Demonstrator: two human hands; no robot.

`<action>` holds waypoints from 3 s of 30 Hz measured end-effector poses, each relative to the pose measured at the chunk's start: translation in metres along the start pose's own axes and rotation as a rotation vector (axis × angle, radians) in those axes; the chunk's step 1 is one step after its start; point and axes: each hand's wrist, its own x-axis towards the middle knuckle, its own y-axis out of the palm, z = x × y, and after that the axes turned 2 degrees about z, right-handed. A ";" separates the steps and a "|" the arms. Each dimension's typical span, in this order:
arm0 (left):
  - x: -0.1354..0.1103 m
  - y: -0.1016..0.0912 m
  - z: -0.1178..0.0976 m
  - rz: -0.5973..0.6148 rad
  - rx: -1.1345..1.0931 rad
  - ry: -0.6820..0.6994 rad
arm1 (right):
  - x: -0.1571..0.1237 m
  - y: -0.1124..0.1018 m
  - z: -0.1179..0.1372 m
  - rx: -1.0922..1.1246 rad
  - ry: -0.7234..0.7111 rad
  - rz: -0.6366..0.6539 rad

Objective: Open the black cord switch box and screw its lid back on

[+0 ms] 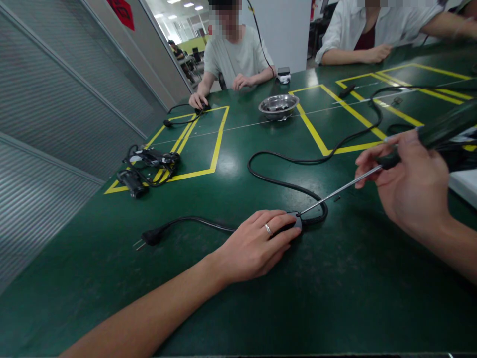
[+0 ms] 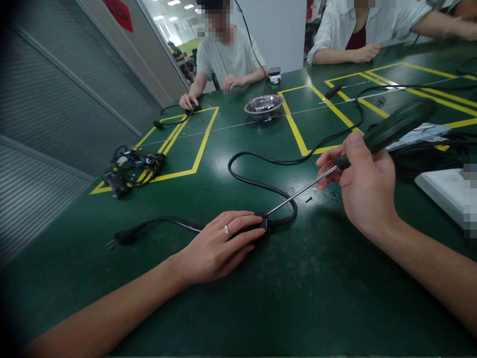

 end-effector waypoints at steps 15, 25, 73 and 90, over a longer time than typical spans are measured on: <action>0.001 -0.001 0.001 0.031 0.002 -0.001 | -0.001 0.004 0.000 -0.078 -0.052 -0.020; 0.001 -0.001 -0.001 0.030 -0.015 -0.015 | -0.001 -0.004 0.002 0.119 0.004 0.078; -0.012 -0.016 0.022 0.072 0.003 -0.129 | 0.019 -0.003 0.008 -0.379 -0.540 -0.390; -0.009 -0.003 0.021 -0.029 -0.237 -0.251 | -0.020 0.012 0.000 0.162 0.356 0.079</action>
